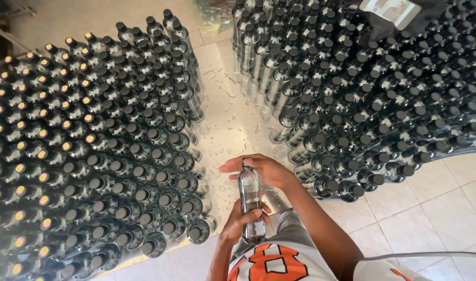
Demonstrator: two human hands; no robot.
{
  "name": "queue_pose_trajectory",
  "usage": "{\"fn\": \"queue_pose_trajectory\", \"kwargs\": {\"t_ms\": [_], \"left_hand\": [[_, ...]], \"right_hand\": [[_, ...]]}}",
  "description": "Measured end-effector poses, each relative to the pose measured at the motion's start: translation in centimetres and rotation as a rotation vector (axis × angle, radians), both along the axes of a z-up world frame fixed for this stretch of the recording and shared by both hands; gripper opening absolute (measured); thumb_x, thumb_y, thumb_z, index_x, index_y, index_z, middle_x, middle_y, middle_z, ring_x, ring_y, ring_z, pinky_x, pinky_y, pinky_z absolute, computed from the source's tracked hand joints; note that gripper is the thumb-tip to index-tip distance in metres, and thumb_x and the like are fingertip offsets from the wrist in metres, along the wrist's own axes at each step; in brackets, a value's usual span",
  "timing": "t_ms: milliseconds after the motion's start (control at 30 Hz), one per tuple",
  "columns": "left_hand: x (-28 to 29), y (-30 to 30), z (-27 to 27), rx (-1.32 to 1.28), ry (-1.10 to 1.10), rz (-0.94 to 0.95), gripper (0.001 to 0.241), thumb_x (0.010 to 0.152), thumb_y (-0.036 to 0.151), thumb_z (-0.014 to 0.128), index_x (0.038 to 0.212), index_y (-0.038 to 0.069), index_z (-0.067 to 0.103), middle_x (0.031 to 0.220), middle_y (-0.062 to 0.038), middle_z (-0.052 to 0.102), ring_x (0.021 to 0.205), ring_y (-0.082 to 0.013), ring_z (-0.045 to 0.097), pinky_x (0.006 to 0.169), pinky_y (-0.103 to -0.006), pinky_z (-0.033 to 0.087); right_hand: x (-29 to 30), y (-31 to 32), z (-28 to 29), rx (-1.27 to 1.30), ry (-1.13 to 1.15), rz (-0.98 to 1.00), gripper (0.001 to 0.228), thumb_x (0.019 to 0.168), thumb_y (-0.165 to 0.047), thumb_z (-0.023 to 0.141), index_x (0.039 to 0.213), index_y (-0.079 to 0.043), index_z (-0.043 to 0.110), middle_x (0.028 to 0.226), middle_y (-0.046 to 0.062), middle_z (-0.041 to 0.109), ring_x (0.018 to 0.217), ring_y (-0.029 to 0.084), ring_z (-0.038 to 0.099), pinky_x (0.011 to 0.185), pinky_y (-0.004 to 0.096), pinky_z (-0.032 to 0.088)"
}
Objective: Manually placing and securing caps onto plastic bottles arranged in large groups on the floor.
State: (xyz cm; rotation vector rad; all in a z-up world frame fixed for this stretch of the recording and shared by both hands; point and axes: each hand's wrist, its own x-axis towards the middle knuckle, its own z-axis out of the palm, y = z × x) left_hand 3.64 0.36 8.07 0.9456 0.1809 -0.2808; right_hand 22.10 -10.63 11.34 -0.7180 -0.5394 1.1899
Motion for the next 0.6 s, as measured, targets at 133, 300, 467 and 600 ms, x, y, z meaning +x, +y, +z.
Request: {"fn": "queue_pose_trajectory", "kwargs": {"t_ms": [133,300,467,600], "left_hand": [[1.0,-0.4,0.7,0.159,0.145,0.078,0.034,0.089,0.017,0.082,0.114,-0.003,0.07,0.085,-0.02,0.081,0.073,-0.0287,0.078,0.071,-0.0404,0.063],[1.5,-0.4,-0.7,0.691,0.403,0.09,0.05,0.085,0.034,0.086,0.129,0.017,0.068,0.098,-0.004,0.076,0.088,-0.0186,0.07,0.08,-0.0359,0.056],[0.7,-0.1,1.1,0.225,0.281,0.069,0.045,0.086,0.02,0.084,0.123,0.001,0.068,0.089,-0.016,0.077,0.079,-0.0282,0.078,0.075,-0.0407,0.063],[0.0,-0.3,1.2,-0.136,0.061,-0.012,0.047,0.094,0.021,0.076,0.131,-0.001,0.057,0.094,-0.016,0.073,0.071,-0.0291,0.072,0.07,-0.0462,0.061]], "right_hand": [[-0.5,0.4,0.3,-0.253,-0.046,-0.156,0.039,0.103,-0.033,0.072,0.125,-0.001,0.08,0.143,0.022,0.073,0.145,0.035,0.063,0.124,0.05,0.047],[-1.8,1.1,-0.1,-0.82,-0.306,-0.414,0.046,0.094,-0.049,0.069,0.113,-0.01,0.084,0.122,0.007,0.084,0.125,0.02,0.076,0.11,0.036,0.052],[-0.9,-0.4,0.3,-0.496,-0.085,-0.262,0.081,0.099,-0.06,0.053,0.153,0.0,0.058,0.152,0.02,0.069,0.144,0.031,0.063,0.111,0.043,0.054],[-0.5,-0.8,-0.8,-0.049,0.106,-0.127,0.075,0.112,-0.052,0.052,0.158,0.007,0.051,0.158,0.029,0.058,0.151,0.038,0.054,0.125,0.056,0.047]]}}
